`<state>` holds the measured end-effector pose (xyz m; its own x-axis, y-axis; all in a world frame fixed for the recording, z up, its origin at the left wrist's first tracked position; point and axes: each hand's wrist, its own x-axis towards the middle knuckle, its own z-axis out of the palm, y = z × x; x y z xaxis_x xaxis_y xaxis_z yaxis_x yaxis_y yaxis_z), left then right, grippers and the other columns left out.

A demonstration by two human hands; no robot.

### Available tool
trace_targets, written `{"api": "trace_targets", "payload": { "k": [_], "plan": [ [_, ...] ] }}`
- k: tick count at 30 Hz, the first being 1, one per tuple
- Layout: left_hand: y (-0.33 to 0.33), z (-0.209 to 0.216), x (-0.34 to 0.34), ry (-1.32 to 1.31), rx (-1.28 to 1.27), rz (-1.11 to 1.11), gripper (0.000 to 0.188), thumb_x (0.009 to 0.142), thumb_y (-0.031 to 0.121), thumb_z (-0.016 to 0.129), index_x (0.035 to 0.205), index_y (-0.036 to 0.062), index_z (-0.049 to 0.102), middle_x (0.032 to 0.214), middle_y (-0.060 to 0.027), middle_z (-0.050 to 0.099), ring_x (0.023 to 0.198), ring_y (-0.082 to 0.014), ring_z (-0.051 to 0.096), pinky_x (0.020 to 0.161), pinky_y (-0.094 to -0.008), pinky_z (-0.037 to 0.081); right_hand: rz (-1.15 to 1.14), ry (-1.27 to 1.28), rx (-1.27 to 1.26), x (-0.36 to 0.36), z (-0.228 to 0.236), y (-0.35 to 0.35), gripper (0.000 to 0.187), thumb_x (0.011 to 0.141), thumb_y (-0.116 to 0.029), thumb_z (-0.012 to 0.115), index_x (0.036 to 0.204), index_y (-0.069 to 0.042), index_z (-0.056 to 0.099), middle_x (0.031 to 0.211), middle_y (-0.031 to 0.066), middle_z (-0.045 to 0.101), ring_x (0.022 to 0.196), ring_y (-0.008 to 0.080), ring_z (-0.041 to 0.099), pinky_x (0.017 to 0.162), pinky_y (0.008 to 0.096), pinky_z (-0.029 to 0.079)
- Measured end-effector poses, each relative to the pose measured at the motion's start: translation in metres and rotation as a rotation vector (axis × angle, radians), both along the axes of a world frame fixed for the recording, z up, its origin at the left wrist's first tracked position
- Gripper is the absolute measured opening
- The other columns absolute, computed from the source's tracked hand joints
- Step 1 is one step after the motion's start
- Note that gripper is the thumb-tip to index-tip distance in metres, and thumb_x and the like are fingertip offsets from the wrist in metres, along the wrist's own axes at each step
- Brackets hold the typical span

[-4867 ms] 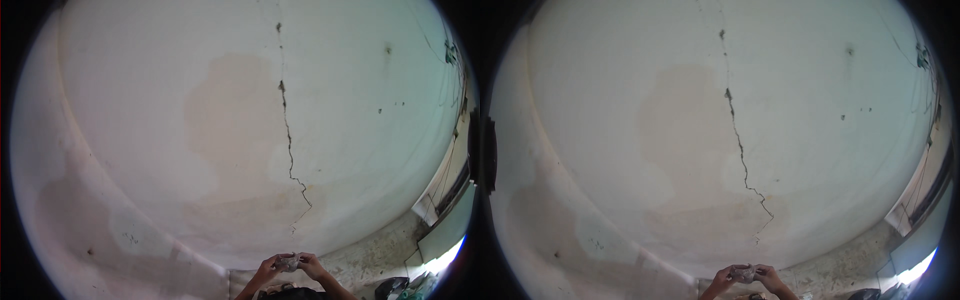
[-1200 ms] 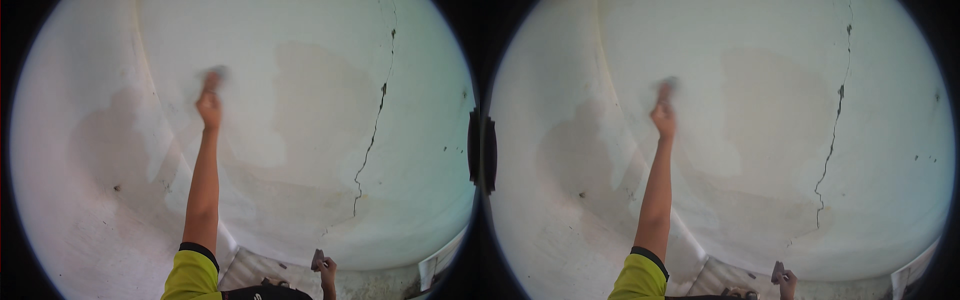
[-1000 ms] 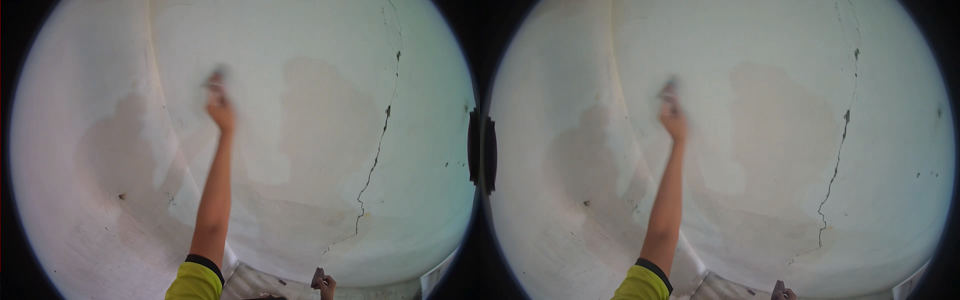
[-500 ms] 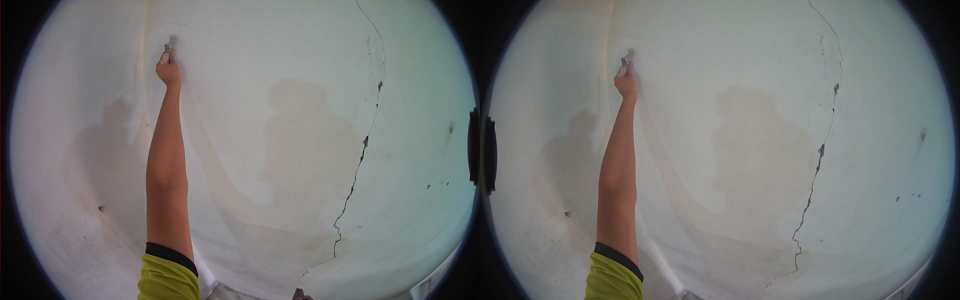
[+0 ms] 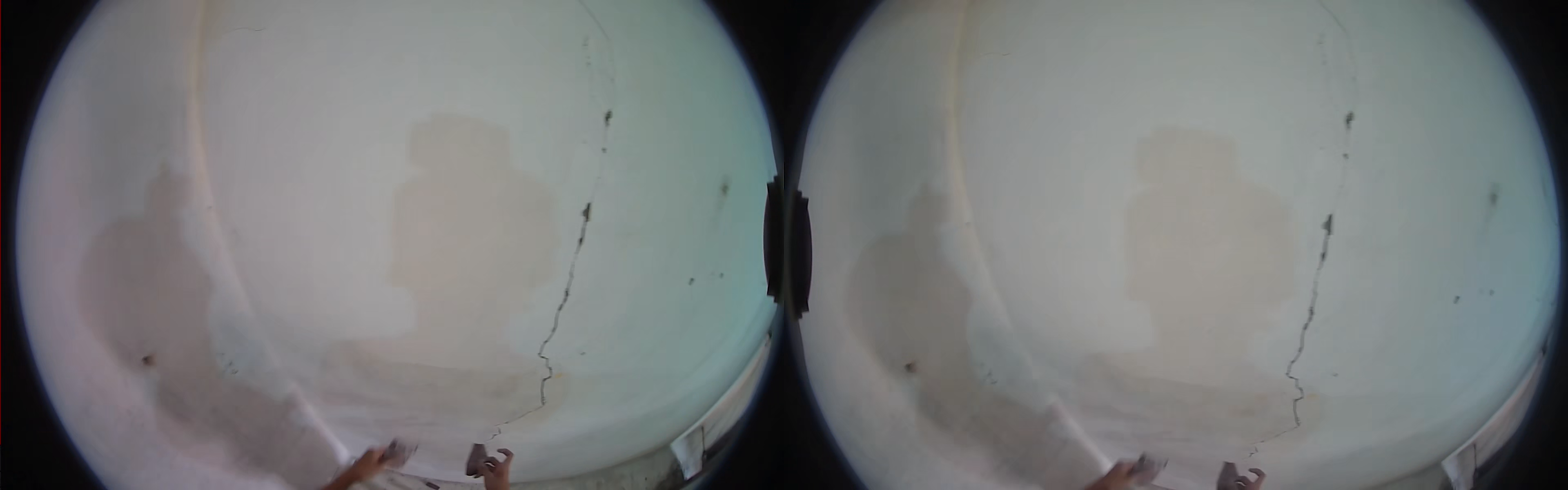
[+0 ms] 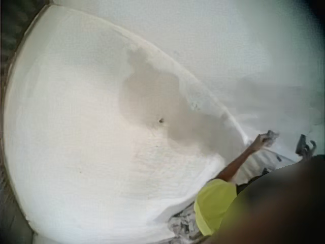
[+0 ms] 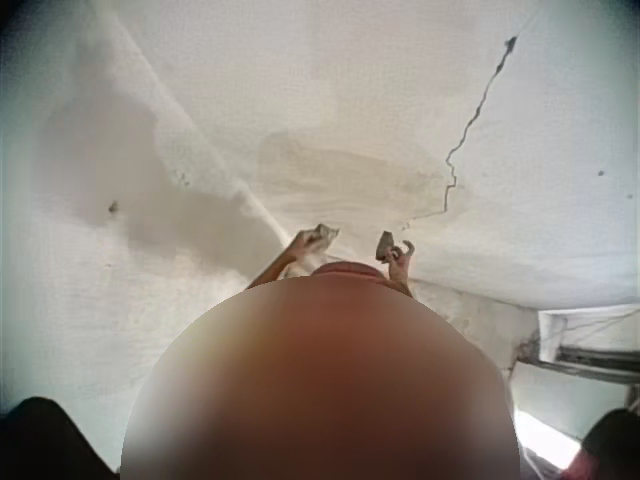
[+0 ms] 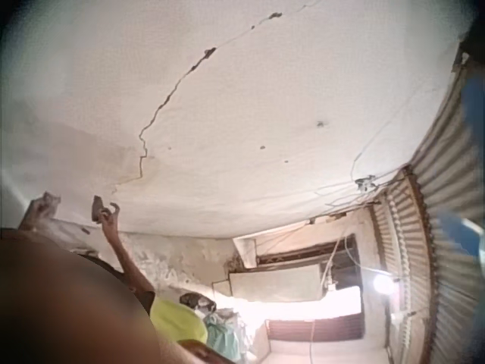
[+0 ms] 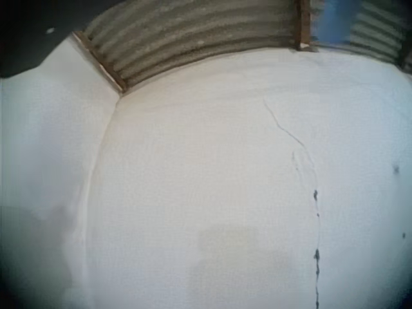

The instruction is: The person sands the surface of a wall around a large crack with a sanding block.

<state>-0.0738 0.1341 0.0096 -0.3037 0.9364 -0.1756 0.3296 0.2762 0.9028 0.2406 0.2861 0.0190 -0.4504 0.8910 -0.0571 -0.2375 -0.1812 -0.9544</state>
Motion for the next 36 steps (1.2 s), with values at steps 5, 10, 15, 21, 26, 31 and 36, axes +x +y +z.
{"api": "trace_targets", "payload": {
  "k": [5, 10, 15, 21, 26, 31, 36],
  "plan": [
    [0.012, -0.015, 0.018, -0.177, 0.098, -0.046, 0.031, 0.091, 0.029, 0.067, 0.11, 0.0041, 0.067, 0.104, -0.0141, 0.068, 0.094, -0.0208, 0.066, 0.085, -0.0365, 0.049, 0.28, -0.193, -0.068, -0.037, 0.042, -0.05, 0.028, 0.1, -0.018, 0.055, 0.123, -0.007, 0.043, 0.085, 0.0024, 0.054, 0.076, 0.0133, 0.048, 0.072, 0.0292, 0.045],
    [0.012, -0.023, 0.054, -0.426, 0.172, 0.02, 0.029, 0.092, 0.025, 0.067, 0.109, 0.002, 0.065, 0.101, -0.013, 0.066, 0.091, -0.0206, 0.065, 0.081, -0.0352, 0.051, 0.294, -0.098, -0.094, -0.04, 0.038, -0.058, 0.028, 0.098, -0.016, 0.056, 0.121, -0.004, 0.047, 0.094, 0.0043, 0.056, 0.084, 0.014, 0.052, 0.078, 0.0301, 0.046],
    [-0.005, -0.024, 0.096, -0.676, 0.216, 0.196, 0.027, 0.092, 0.021, 0.067, 0.109, -0.0001, 0.063, 0.097, -0.012, 0.064, 0.089, -0.0204, 0.064, 0.076, -0.0339, 0.052, 0.442, 0.011, -0.121, -0.034, 0.019, -0.066, 0.027, 0.096, -0.014, 0.057, 0.12, -0.001, 0.053, 0.104, 0.0068, 0.059, 0.094, 0.015, 0.056, 0.085, 0.0311, 0.047],
    [-0.02, 0.048, 0.138, -0.022, 0.226, 0.057, 0.029, 0.081, 0.013, 0.077, 0.105, -0.0003, 0.067, 0.106, -0.0155, 0.064, 0.091, -0.0276, 0.067, 0.079, -0.0387, 0.054, 0.673, -0.055, -0.045, -0.008, 0.019, -0.059, 0.044, 0.097, -0.014, 0.057, 0.137, -0.003, 0.042, 0.124, 0.0086, 0.054, 0.118, 0.0175, 0.051, 0.101, 0.0345, 0.041],
    [0.007, 0.071, 0.159, 0.217, 0.271, -0.057, 0.026, 0.072, 0.001, 0.077, 0.097, -0.0032, 0.067, 0.099, -0.0149, 0.062, 0.088, -0.0305, 0.066, 0.074, -0.035, 0.053, 0.419, -0.012, -0.169, 0.007, 0.025, -0.069, 0.047, 0.093, -0.006, 0.063, 0.135, -0.003, 0.044, 0.12, 0.0115, 0.057, 0.112, 0.018, 0.056, 0.094, 0.0331, 0.049],
    [0.002, 0.074, 0.176, 0.223, 0.376, 0.003, 0.027, 0.07, 0.003, 0.079, 0.094, -0.0024, 0.069, 0.097, -0.0129, 0.065, 0.085, -0.0253, 0.067, 0.072, -0.0336, 0.055, 0.245, 0.066, -0.049, 0.016, 0.021, -0.079, 0.033, 0.091, -0.007, 0.066, 0.122, -0.002, 0.055, 0.115, 0.0073, 0.06, 0.114, 0.0168, 0.055, 0.096, 0.0333, 0.048],
    [-0.013, 0.064, 0.181, 0.165, 0.375, 0.041, 0.031, 0.068, 0.001, 0.081, 0.095, -0.0035, 0.067, 0.094, -0.0129, 0.061, 0.084, -0.025, 0.066, 0.067, -0.0324, 0.056, 0.241, -0.088, 0.121, 0.024, 0.02, -0.08, 0.035, 0.087, -0.013, 0.072, 0.118, -0.005, 0.057, 0.116, 0.0057, 0.059, 0.112, 0.0177, 0.057, 0.094, 0.0337, 0.05]
  ]
}}
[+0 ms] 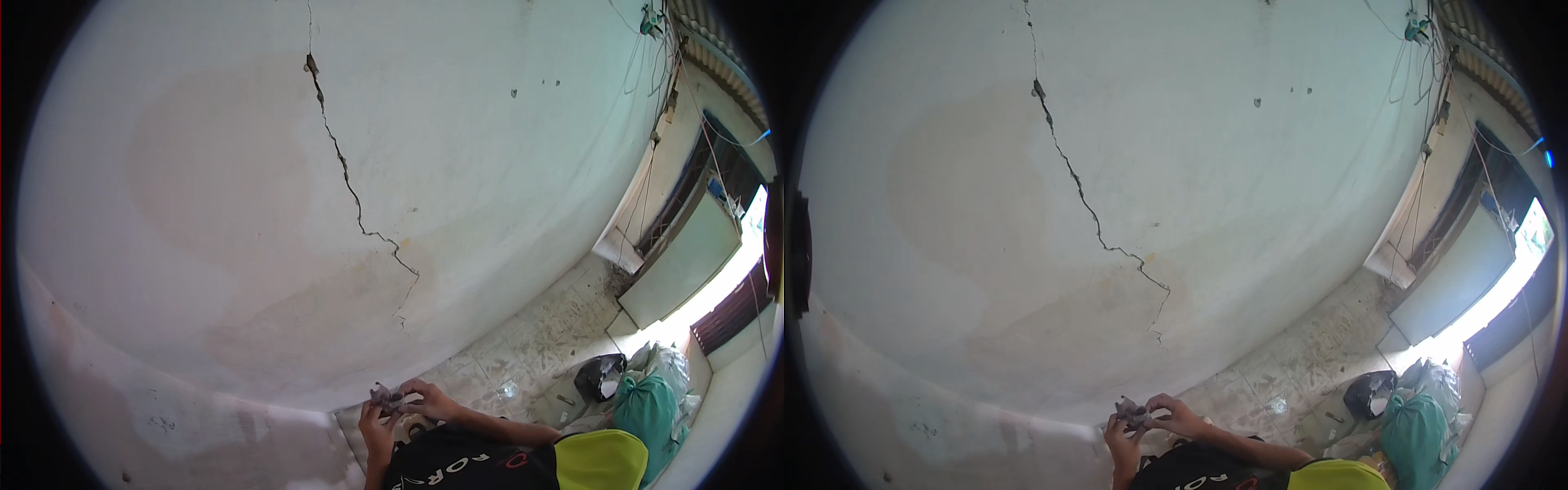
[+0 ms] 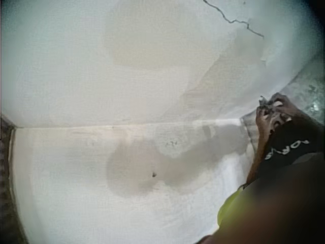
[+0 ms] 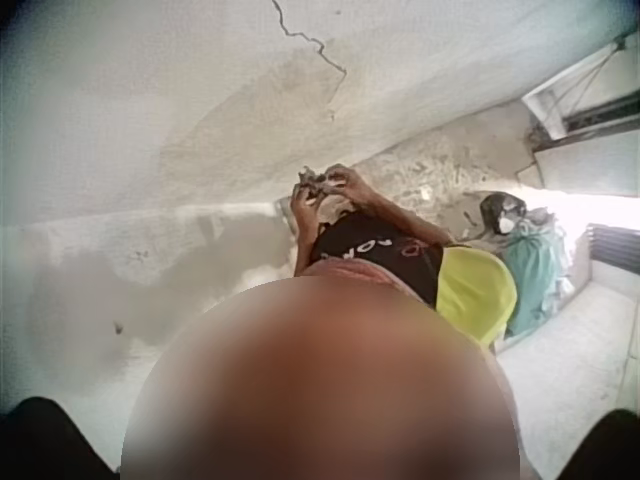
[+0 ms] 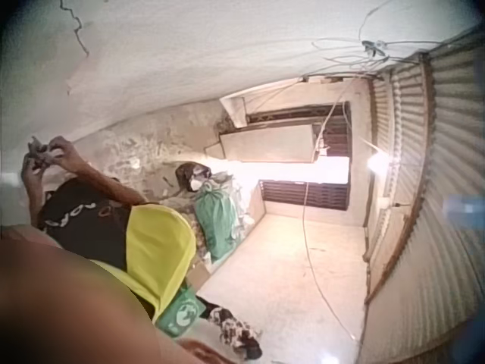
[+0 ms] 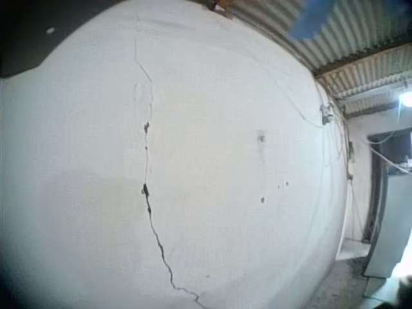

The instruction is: The person sands the surface of a wall around a large crack with a sanding block.

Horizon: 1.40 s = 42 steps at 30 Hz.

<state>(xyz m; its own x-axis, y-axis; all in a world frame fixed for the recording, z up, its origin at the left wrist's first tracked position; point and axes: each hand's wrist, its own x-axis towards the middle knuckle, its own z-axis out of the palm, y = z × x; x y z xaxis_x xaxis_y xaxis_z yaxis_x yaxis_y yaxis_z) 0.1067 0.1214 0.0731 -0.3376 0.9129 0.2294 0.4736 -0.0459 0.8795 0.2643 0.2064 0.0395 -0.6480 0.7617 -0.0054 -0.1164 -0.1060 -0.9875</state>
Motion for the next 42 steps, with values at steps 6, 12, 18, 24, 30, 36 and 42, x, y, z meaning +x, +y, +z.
{"api": "trace_targets", "payload": {
  "k": [6, 12, 18, 24, 30, 36, 42],
  "plan": [
    [-0.004, 0.012, 0.002, -0.076, 0.044, 0.097, 0.039, 0.067, 0.001, 0.083, 0.101, -0.0047, 0.064, 0.1, -0.0119, 0.054, 0.085, -0.0243, 0.065, 0.067, -0.0313, 0.06, 0.242, 0.201, -0.304, -0.006, 0.009, 0.001, 0.037, 0.094, -0.008, 0.061, 0.126, -0.001, 0.043, 0.115, 0.0084, 0.061, 0.109, 0.014, 0.057, 0.095, 0.0319, 0.047],
    [-0.01, -0.003, -0.005, -0.201, 0.057, 0.093, 0.038, 0.067, 0.002, 0.084, 0.099, -0.0061, 0.063, 0.102, -0.0097, 0.051, 0.09, -0.0208, 0.064, 0.068, -0.0296, 0.06, 0.238, -0.039, -0.108, -0.008, 0.029, 0.007, 0.027, 0.091, -0.012, 0.068, 0.112, 0.0, 0.056, 0.101, 0.0066, 0.066, 0.096, 0.0121, 0.061, 0.087, 0.0296, 0.049],
    [-0.016, -0.01, 0.008, -0.405, 0.063, 0.127, 0.035, 0.07, -0.006, 0.08, 0.098, -0.0062, 0.06, 0.104, -0.0087, 0.053, 0.088, -0.0182, 0.063, 0.072, -0.0277, 0.056, 0.419, 0.024, 0.082, -0.002, 0.054, 0.019, 0.027, 0.088, -0.012, 0.071, 0.111, -0.001, 0.06, 0.092, 0.005, 0.069, 0.081, 0.0095, 0.061, 0.075, 0.0263, 0.05],
    [-0.005, 0.002, 0.017, -0.524, 0.144, 0.269, 0.035, 0.072, -0.009, 0.076, 0.102, -0.0037, 0.057, 0.107, -0.009, 0.052, 0.09, -0.0183, 0.061, 0.076, -0.0294, 0.053, -0.393, -0.207, 0.814, 0.04, 0.087, 0.128, 0.025, 0.085, 0.0, 0.058, 0.106, -0.002, 0.07, 0.095, 0.0139, 0.072, 0.085, 0.023, 0.069, 0.08, 0.0328, 0.052],
    [-0.013, -0.001, -0.023, -0.232, 0.262, 0.274, 0.03, 0.077, -0.007, 0.071, 0.103, -0.0034, 0.058, 0.106, -0.0103, 0.05, 0.093, -0.0219, 0.061, 0.08, -0.0328, 0.054, -1.936, -0.009, 1.076, 0.187, 0.308, 0.327, 0.014, 0.08, 0.0, 0.061, 0.093, 0.0, 0.068, 0.083, 0.0165, 0.07, 0.072, 0.0338, 0.067, 0.067, 0.0415, 0.05],
    [-0.028, 0.01, -0.039, -0.066, 0.198, 0.316, 0.02, 0.088, 0.005, 0.067, 0.107, 0.0027, 0.062, 0.103, -0.0073, 0.06, 0.09, -0.0187, 0.06, 0.083, -0.0336, 0.052, -1.659, -0.499, 1.068, 0.093, 0.294, 0.371, 0.05, 0.077, 0.0, 0.057, 0.127, -0.006, 0.058, 0.098, 0.0221, 0.068, 0.074, 0.0376, 0.067, 0.07, 0.0461, 0.053],
    [-0.031, -0.03, -0.035, -0.166, 0.189, 0.367, 0.022, 0.088, 0.003, 0.067, 0.109, 0.0045, 0.063, 0.106, -0.0065, 0.059, 0.09, -0.0171, 0.058, 0.079, -0.0301, 0.051, -1.512, -0.333, 1.372, 0.154, 0.242, 0.369, 0.045, 0.077, 0.008, 0.052, 0.117, -0.006, 0.066, 0.106, 0.0163, 0.07, 0.096, 0.0341, 0.068, 0.085, 0.0396, 0.055]
  ]
}}
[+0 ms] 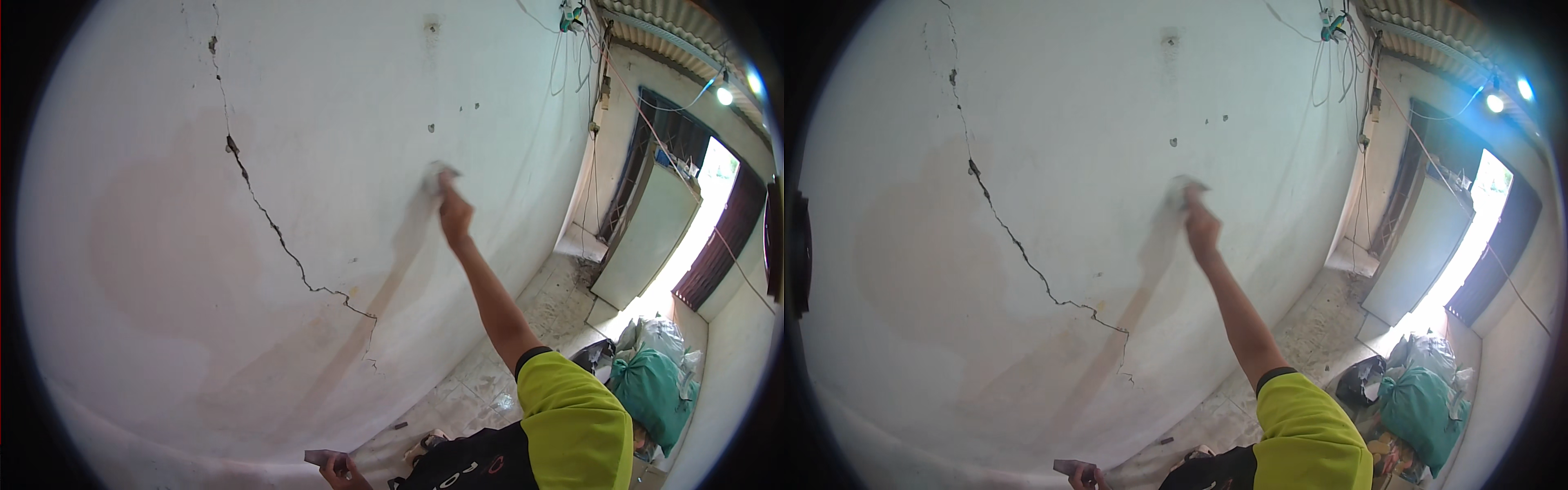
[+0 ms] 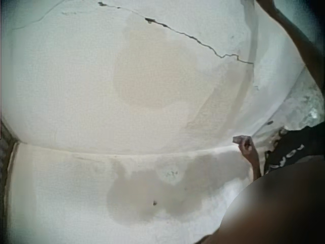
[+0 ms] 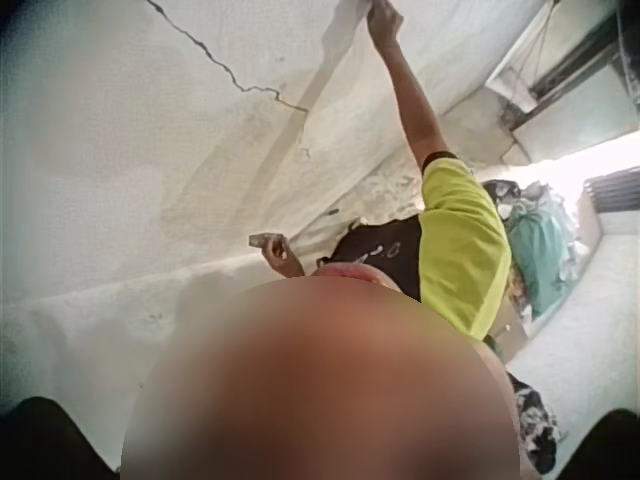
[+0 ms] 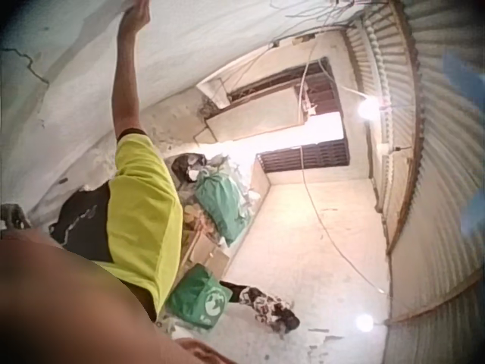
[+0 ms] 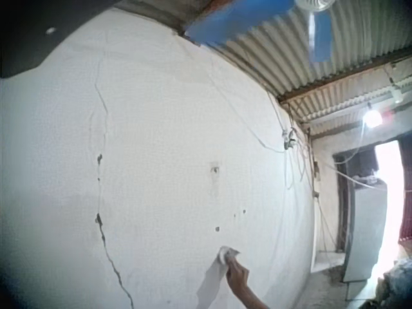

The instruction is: The person sands the surface of a wall around a large crack with a sanding block.

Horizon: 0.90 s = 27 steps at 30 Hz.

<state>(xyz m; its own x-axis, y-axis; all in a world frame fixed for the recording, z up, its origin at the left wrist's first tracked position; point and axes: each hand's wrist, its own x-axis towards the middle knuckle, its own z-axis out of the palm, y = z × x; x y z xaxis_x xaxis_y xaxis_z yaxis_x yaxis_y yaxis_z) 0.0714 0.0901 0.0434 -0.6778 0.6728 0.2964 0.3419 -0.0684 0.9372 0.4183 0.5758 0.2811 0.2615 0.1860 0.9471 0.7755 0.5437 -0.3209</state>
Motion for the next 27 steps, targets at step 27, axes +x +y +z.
{"api": "trace_targets", "payload": {
  "k": [27],
  "plan": [
    [0.054, 0.05, 0.042, -0.42, 0.065, 0.102, 0.04, 0.089, 0.014, 0.07, 0.126, 0.0112, 0.057, 0.114, -0.008, 0.062, 0.104, -0.0229, 0.058, 0.091, -0.0397, 0.047, -0.331, 0.402, -0.192, 0.047, 0.36, 0.025, 0.024, 0.088, -0.029, 0.06, 0.091, -0.01, 0.074, 0.085, 0.0146, 0.071, 0.082, 0.0326, 0.07, 0.072, 0.0459, 0.054]
  ]
}}
